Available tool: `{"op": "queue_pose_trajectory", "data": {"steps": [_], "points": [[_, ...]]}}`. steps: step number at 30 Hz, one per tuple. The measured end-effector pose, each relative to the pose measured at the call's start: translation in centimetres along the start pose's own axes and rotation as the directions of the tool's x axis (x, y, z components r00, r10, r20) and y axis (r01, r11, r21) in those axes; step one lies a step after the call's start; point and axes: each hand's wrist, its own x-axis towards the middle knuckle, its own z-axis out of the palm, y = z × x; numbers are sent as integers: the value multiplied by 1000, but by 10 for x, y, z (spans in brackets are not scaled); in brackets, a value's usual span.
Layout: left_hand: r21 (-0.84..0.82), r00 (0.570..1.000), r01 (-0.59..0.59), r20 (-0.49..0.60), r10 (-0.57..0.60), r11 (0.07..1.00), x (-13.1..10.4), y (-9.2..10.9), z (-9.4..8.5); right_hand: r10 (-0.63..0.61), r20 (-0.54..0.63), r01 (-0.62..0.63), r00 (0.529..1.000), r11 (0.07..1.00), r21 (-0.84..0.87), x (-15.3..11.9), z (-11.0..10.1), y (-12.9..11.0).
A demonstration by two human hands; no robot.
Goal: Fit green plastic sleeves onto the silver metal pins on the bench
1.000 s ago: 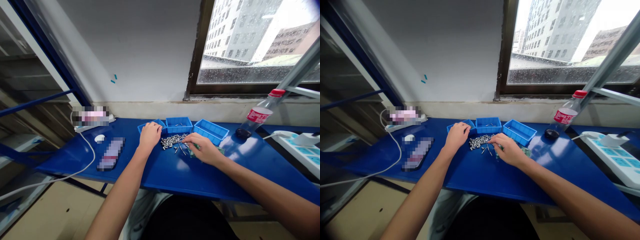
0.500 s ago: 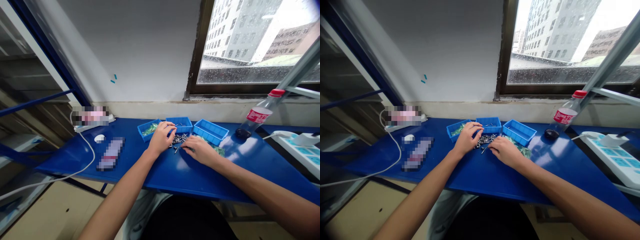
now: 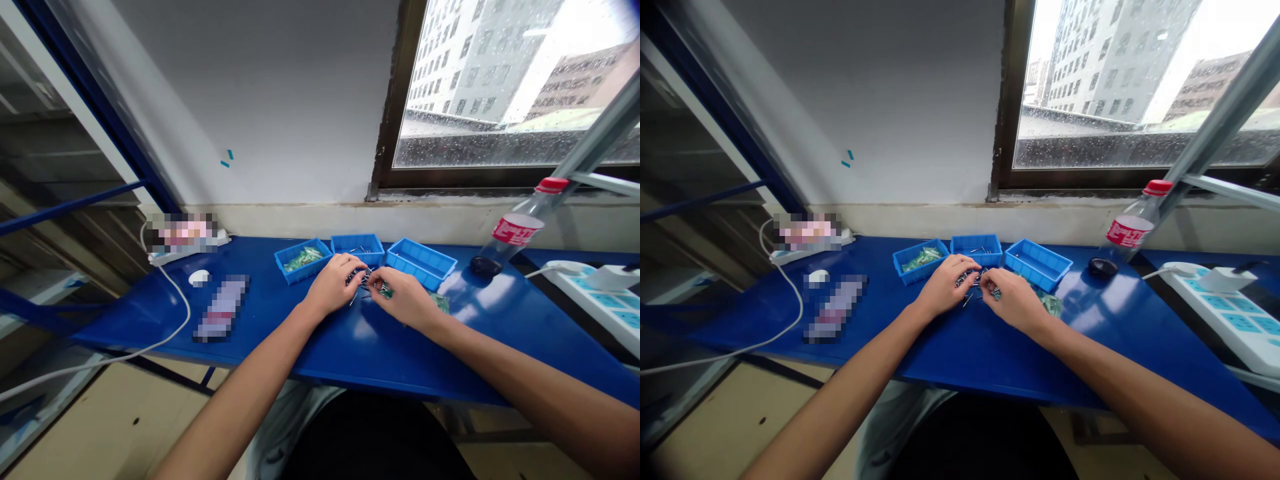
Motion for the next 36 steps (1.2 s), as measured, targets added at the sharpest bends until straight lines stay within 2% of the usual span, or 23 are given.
{"op": "queue_pose_trajectory", "data": {"steps": [3, 6, 9, 17, 21, 24, 30, 36], "points": [[-2, 999, 43, 15, -43, 999, 0, 3, -2, 39, -77, -31, 996, 994, 100, 0, -4, 1], [-84, 990, 99, 111, -89, 992, -2, 6, -3, 28, -143, -6, 989, 989, 149, 1, -8, 1], [-154, 977, 119, 196, -88, 981, -4, 8, -1, 40, -178, -6, 983, 982, 187, 2, -10, -2], [-211, 995, 95, 53, -85, 973, -2, 3, 7, 83, -169, -37, 982, 966, 256, 0, -5, 0], [-183, 999, 42, 4, -42, 982, -2, 0, 8, 190, -115, -141, 975, 929, 343, -2, 0, 5], [-147, 1000, 7, 26, -3, 989, -3, -1, 7, 265, -71, -223, 962, 905, 361, -3, 0, 7], [-67, 995, -29, 94, 35, 997, -4, 0, 6, 263, -84, -225, 961, 923, 312, -1, -4, 4], [-156, 990, 34, 138, -12, 987, -5, 4, 5, 262, -57, -228, 963, 911, 344, 1, -4, 1]]}}
